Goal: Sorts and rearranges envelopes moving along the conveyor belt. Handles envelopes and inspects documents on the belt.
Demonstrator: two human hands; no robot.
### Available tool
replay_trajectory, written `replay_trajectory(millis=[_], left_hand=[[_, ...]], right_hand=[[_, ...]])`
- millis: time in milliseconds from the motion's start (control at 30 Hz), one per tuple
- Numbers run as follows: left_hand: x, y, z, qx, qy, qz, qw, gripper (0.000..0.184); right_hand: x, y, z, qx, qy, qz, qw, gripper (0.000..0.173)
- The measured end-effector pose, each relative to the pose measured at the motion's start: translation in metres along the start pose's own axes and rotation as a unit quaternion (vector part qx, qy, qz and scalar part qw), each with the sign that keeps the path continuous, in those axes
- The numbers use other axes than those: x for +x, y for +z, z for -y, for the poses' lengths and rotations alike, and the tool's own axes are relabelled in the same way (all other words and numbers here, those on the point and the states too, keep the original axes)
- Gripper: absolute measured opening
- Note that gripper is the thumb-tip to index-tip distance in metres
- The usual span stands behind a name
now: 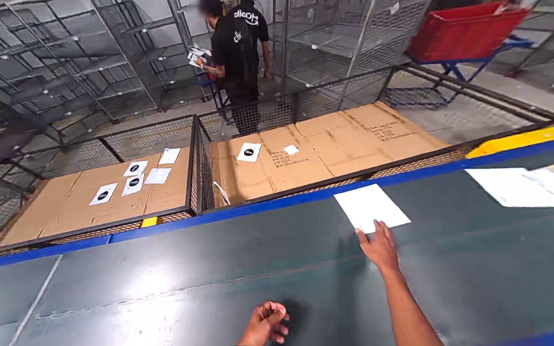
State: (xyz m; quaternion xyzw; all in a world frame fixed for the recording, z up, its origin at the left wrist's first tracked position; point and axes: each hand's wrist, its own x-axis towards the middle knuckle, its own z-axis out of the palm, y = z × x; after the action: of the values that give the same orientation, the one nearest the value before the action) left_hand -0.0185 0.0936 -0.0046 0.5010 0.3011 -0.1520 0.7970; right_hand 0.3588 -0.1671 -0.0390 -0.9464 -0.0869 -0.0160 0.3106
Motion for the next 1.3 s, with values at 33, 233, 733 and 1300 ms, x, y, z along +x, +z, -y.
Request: replay_trajectory(millis=[33, 233, 733, 1300], left_hand=[[-0.003, -0.001, 0.007, -0.003, -0.005, -0.001, 1.000, 0.031], [-0.014, -0.004, 0.029, -0.036, -0.016, -0.039, 0.998, 0.030], [0.053, -0.031, -0.051, -0.139, 0.094, -0.213, 0.962, 0.035], [0.182, -0.127, -0.182, -0.114, 0.160, -0.132, 0.971, 0.025]], right_hand=[[0.004, 0.009, -0.007, -0.027, 0.007, 0.013, 1.000, 0.082], [-0.054, 0.077, 0.000, -0.123, -0.078, 0.007, 0.989, 0.046], [-0.280, 0.030, 0.129, 0.314, -0.169, 0.273, 0.893, 0.025], [-0.105, 0.018, 0.046, 0.192, -0.037, 0.050, 0.979, 0.023]])
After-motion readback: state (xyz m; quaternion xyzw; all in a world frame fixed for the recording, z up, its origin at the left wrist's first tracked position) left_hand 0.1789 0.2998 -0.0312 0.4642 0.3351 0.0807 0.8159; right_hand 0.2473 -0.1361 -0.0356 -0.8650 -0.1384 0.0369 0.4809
